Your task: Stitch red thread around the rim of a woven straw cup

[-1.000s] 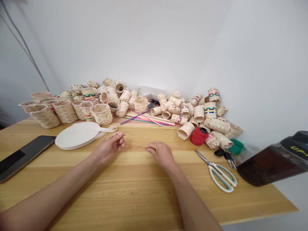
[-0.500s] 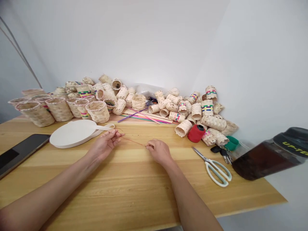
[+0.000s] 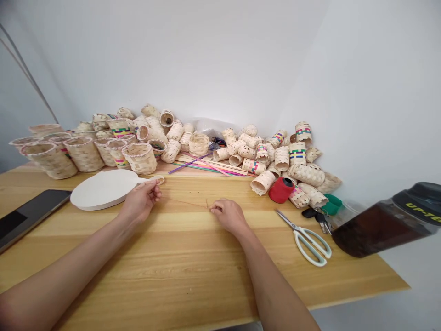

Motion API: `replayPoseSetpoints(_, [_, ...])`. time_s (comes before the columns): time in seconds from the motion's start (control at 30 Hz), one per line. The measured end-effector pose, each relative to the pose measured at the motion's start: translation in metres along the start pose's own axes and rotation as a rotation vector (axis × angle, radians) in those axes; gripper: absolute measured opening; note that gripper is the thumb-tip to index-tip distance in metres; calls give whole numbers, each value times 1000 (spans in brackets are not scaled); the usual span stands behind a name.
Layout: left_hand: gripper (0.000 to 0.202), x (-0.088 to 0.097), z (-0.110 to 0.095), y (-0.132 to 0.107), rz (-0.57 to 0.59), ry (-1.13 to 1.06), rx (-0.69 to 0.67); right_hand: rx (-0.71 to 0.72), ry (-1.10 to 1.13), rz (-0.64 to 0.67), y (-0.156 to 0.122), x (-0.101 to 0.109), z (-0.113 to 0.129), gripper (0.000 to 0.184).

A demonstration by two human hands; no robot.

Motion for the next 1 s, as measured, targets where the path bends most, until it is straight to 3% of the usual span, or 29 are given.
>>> replayPoseSetpoints(0.3, [21, 8, -3, 6, -27, 91, -55, 19, 45, 8, 0, -1, 2, 18])
replayPoseSetpoints(0.43, [23, -2, -5, 1, 26, 166, -69, 28, 46, -9, -1, 0, 4, 18])
replayPoseSetpoints(0.53, [30, -21, -6, -8, 131, 256, -71, 73, 56, -8, -2, -1, 12, 17])
replayPoseSetpoints(0.67, [61, -48, -8, -26, 250, 328, -101, 180, 78, 4, -5, -3, 31, 16])
replayPoseSetpoints(0.73, [70, -65, -4, -38, 381, 332, -91, 239, 88, 5, -7, -4, 41, 16])
replayPoseSetpoints(0.87, [66, -92, 16, -67, 678, 347, 32, 340, 99, -36, -11, -2, 55, 18])
replayPoseSetpoints(1.0, [51, -97, 36, -81, 790, 416, 143, 392, 95, -77, -13, 1, 60, 21])
Point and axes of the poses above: each hand's wrist, its own y-axis towards the middle knuckle, its own x-axis out of the back of the hand, z = x × y, the point moved 10 cm from there along y, towards the middle knuckle, and after that the axes turned 9 degrees about y, right-handed, at the moved point
